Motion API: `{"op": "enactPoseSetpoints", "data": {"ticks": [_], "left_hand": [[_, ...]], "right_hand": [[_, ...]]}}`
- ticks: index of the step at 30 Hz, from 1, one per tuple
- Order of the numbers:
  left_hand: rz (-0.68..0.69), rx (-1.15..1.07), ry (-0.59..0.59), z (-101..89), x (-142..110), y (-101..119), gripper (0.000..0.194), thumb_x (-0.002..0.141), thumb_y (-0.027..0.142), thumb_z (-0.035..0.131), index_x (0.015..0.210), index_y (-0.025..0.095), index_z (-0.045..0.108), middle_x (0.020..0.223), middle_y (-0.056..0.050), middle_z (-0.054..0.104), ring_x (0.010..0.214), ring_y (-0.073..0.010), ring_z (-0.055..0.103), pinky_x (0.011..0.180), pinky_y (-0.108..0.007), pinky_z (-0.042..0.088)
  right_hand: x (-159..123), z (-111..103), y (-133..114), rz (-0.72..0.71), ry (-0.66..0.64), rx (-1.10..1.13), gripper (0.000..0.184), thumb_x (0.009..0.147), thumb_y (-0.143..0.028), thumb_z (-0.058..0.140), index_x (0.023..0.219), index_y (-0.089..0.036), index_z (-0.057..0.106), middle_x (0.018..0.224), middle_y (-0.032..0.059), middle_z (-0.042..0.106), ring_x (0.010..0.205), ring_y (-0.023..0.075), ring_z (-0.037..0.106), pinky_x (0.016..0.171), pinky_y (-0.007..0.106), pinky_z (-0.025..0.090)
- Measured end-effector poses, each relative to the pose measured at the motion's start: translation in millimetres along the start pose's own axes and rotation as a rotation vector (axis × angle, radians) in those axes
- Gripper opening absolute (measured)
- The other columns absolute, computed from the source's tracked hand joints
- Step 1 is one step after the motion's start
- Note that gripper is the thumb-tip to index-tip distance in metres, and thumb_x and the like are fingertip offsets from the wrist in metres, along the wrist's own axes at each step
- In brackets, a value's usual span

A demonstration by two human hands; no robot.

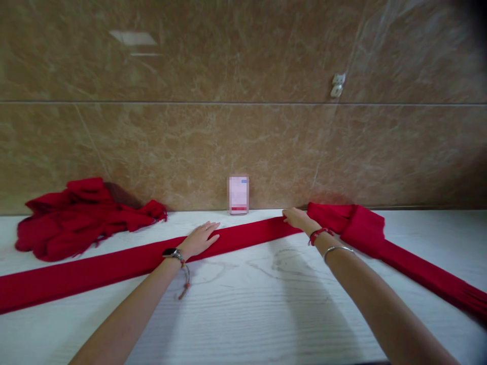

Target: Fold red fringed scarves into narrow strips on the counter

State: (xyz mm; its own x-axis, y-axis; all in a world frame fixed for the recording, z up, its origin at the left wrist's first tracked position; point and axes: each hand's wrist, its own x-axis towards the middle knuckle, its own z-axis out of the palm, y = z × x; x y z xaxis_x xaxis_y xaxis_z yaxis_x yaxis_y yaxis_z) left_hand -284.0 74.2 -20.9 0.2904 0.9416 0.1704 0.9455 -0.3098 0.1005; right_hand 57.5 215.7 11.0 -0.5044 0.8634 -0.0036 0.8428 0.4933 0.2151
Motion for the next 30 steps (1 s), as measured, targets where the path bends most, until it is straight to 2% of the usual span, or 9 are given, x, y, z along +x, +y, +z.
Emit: {"op": "enactPoseSetpoints", "data": {"ticks": [4, 8, 11, 13, 15, 19, 22, 26, 30], "left_hand": [[-0.036, -0.003, 0.069, 2.2, -1.8, 0.2, 0.050, 0.092, 0.041, 0.030, 0.129, 0.012, 0.045, 0.134, -0.010, 0.047, 0.128, -0.0195, 0.036, 0.107, -0.034, 0.027], [-0.028, 0.024, 0.130, -0.4, -7.0, 3.8, 0.042, 0.091, 0.033, 0.032, 0.124, 0.013, 0.050, 0.128, -0.009, 0.053, 0.125, -0.0184, 0.040, 0.106, -0.034, 0.030], [-0.020, 0.068, 0.150, -5.3, -12.8, 10.3, 0.041, 0.091, 0.029, 0.034, 0.125, 0.013, 0.049, 0.130, -0.010, 0.051, 0.126, -0.0199, 0.038, 0.106, -0.036, 0.028], [0.016, 0.058, 0.105, -8.1, -17.5, 16.5, 0.042, 0.092, 0.034, 0.035, 0.128, 0.015, 0.047, 0.135, -0.010, 0.046, 0.129, -0.0198, 0.034, 0.107, -0.035, 0.026], [0.059, 0.023, -0.007, -9.8, -21.8, 23.2, 0.048, 0.092, 0.043, 0.034, 0.133, 0.019, 0.041, 0.141, -0.008, 0.037, 0.132, -0.0201, 0.027, 0.108, -0.035, 0.023], [0.039, -0.014, -0.218, -11.5, -25.8, 33.4, 0.061, 0.089, 0.056, 0.031, 0.140, 0.023, 0.026, 0.149, -0.007, 0.019, 0.137, -0.0233, 0.013, 0.109, -0.043, 0.015], [0.012, -0.021, -0.259, -13.2, -25.6, 36.4, 0.059, 0.091, 0.052, 0.030, 0.141, 0.023, 0.024, 0.150, -0.006, 0.015, 0.137, -0.0228, 0.010, 0.110, -0.044, 0.012], [-0.005, -0.042, -0.268, -16.6, -28.5, 33.1, 0.061, 0.090, 0.055, 0.029, 0.142, 0.025, 0.021, 0.150, -0.006, 0.014, 0.138, -0.0232, 0.008, 0.109, -0.045, 0.011], [-0.183, -0.034, -0.286, -19.8, -36.1, 20.9, 0.076, 0.081, 0.066, 0.036, 0.142, 0.023, 0.021, 0.150, -0.011, 0.009, 0.137, -0.0311, 0.006, 0.106, -0.052, 0.012]], "right_hand": [[-0.2, 18.8, -6.9, 0.095, 0.171, 0.030, 0.020, 0.083, -0.016, 0.049, 0.097, -0.012, 0.064, 0.097, 0.0164, 0.066, 0.090, 0.0228, 0.063, 0.074, 0.030, 0.047], [-3.7, 30.6, -20.9, 0.120, 0.332, 0.055, 0.029, 0.083, -0.011, 0.043, 0.107, -0.012, 0.060, 0.109, 0.0191, 0.060, 0.102, 0.0269, 0.056, 0.089, 0.041, 0.041], [-4.1, 38.5, -44.9, 0.000, 0.388, 0.117, 0.036, 0.087, -0.020, 0.041, 0.120, -0.013, 0.053, 0.124, 0.0174, 0.052, 0.114, 0.0257, 0.049, 0.096, 0.040, 0.037], [-4.6, 44.0, -62.3, -0.187, 0.365, 0.177, 0.041, 0.090, -0.030, 0.038, 0.126, -0.014, 0.048, 0.132, 0.0151, 0.047, 0.121, 0.0248, 0.043, 0.098, 0.040, 0.036], [-6.3, 49.3, -74.7, -0.324, 0.332, 0.212, 0.045, 0.092, -0.034, 0.031, 0.131, -0.017, 0.043, 0.137, 0.0133, 0.043, 0.125, 0.0257, 0.039, 0.099, 0.046, 0.035], [-8.7, 52.2, -80.4, -0.377, 0.306, 0.204, 0.045, 0.094, -0.033, 0.025, 0.135, -0.020, 0.039, 0.139, 0.0130, 0.040, 0.127, 0.0278, 0.036, 0.096, 0.052, 0.036], [-5.5, 42.9, -86.2, -0.408, 0.318, 0.221, 0.045, 0.093, -0.034, 0.026, 0.133, -0.020, 0.041, 0.138, 0.0141, 0.042, 0.127, 0.0288, 0.036, 0.095, 0.053, 0.036], [0.0, 29.6, -112.1, -0.503, 0.326, 0.290, 0.047, 0.093, -0.039, 0.027, 0.135, -0.022, 0.038, 0.140, 0.0125, 0.039, 0.128, 0.0258, 0.035, 0.099, 0.048, 0.035], [-2.9, 33.6, -129.0, -0.502, 0.349, 0.199, 0.047, 0.093, -0.037, 0.027, 0.137, -0.023, 0.036, 0.141, 0.0122, 0.037, 0.128, 0.0302, 0.035, 0.097, 0.053, 0.035]]}}
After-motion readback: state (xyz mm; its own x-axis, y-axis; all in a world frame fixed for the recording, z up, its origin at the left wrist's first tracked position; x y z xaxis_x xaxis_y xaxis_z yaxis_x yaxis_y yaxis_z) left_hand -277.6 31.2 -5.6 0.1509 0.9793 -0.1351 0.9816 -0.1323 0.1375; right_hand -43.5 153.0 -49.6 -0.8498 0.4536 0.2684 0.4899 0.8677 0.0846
